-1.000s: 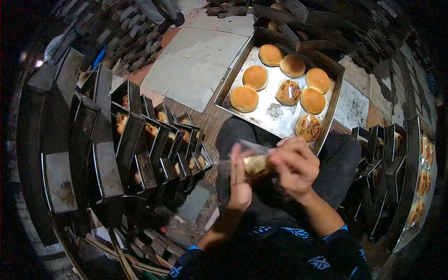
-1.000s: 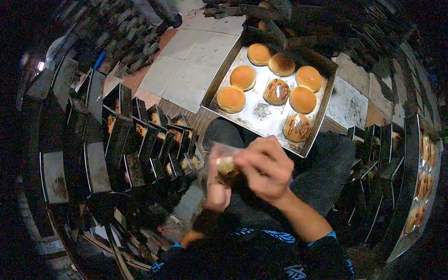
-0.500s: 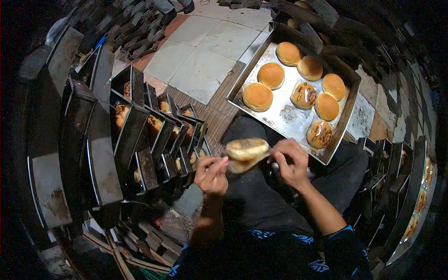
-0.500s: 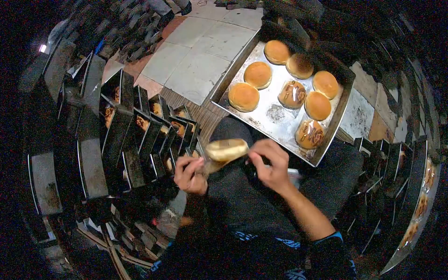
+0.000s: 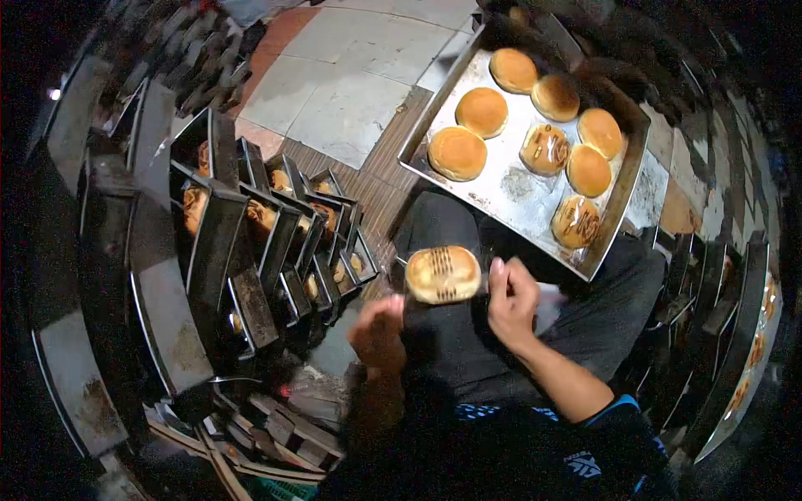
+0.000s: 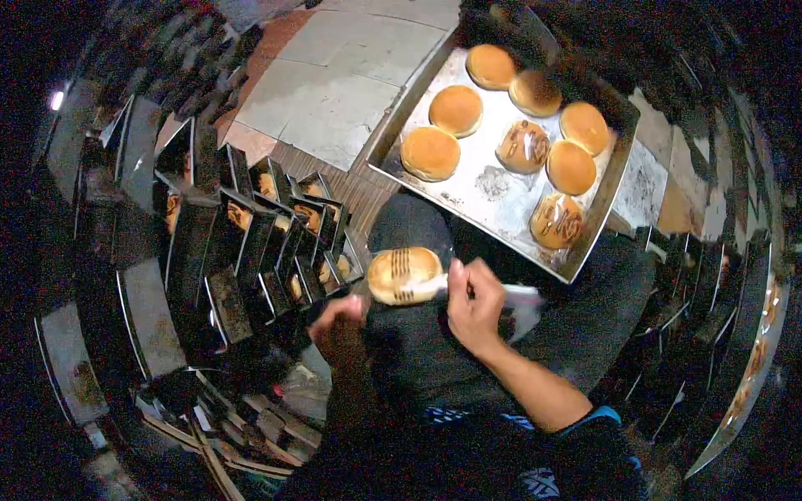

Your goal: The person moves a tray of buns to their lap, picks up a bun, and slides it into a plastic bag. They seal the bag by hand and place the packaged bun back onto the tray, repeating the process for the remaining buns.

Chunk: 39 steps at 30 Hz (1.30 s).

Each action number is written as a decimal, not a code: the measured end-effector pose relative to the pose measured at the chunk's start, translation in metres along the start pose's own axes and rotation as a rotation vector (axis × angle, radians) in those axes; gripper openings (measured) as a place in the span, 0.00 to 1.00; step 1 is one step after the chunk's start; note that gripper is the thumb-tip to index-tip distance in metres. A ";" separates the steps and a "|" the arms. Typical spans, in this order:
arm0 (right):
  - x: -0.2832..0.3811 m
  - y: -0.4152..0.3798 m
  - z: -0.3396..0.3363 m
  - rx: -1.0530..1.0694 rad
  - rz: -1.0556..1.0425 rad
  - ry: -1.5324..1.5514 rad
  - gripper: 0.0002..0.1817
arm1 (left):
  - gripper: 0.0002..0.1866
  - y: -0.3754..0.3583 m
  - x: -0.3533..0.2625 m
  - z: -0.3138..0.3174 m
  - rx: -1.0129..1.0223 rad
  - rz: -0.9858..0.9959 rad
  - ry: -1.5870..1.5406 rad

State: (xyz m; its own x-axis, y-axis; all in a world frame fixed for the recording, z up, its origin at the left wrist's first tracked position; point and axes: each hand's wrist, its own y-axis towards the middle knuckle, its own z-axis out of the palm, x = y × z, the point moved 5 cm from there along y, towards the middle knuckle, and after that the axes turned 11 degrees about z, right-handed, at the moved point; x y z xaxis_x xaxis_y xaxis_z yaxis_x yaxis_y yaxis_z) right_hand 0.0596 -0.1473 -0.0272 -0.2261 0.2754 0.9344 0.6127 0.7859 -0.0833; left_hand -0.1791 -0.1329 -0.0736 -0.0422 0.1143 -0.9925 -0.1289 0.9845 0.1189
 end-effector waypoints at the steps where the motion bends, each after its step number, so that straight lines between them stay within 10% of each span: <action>1: -0.026 -0.020 0.002 0.066 0.111 0.000 0.19 | 0.06 -0.015 0.009 -0.012 0.022 0.025 0.028; 4: -0.061 -0.040 -0.003 0.362 0.381 -0.057 0.21 | 0.05 -0.031 -0.012 -0.018 0.148 0.283 0.218; 6: -0.034 -0.022 -0.030 0.270 0.119 -0.223 0.16 | 0.05 -0.017 -0.080 0.003 0.152 0.499 0.394; 9: 0.038 0.001 -0.046 0.276 -0.147 -0.156 0.09 | 0.06 0.003 -0.086 -0.002 0.027 0.323 0.282; 12: 0.088 -0.005 -0.009 0.525 -0.507 -0.331 0.30 | 0.07 0.037 -0.089 0.026 0.058 -0.147 0.164; 21: -0.024 0.083 -0.040 0.273 0.411 0.139 0.26 | 0.09 0.046 -0.080 0.078 0.176 0.056 0.026; 23: -0.028 0.097 -0.062 0.024 0.134 -0.103 0.21 | 0.10 0.016 -0.078 0.127 0.503 -0.210 0.050; 26: -0.005 0.087 -0.090 -0.244 -0.272 -0.480 0.12 | 0.21 -0.020 -0.068 0.186 0.968 0.347 0.508; 30: -0.015 0.036 -0.101 0.283 -0.256 -0.425 0.08 | 0.23 -0.045 -0.005 0.198 1.285 0.424 0.797; 34: -0.047 -0.008 -0.113 0.371 -0.207 -0.359 0.05 | 0.07 -0.044 -0.015 0.193 1.176 0.419 0.526; 39: -0.048 -0.008 -0.127 0.250 -0.177 -0.454 0.07 | 0.14 -0.047 -0.026 0.203 1.133 0.432 0.618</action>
State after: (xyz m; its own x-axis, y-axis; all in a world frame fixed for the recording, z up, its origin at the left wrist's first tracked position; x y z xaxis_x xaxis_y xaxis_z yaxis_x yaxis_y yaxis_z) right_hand 0.1619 -0.2370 -0.0278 -0.6475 0.2945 0.7029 0.3493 0.9344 -0.0698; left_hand 0.0289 -0.1552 -0.0584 -0.3431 0.6556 -0.6727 0.8723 0.4880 0.0307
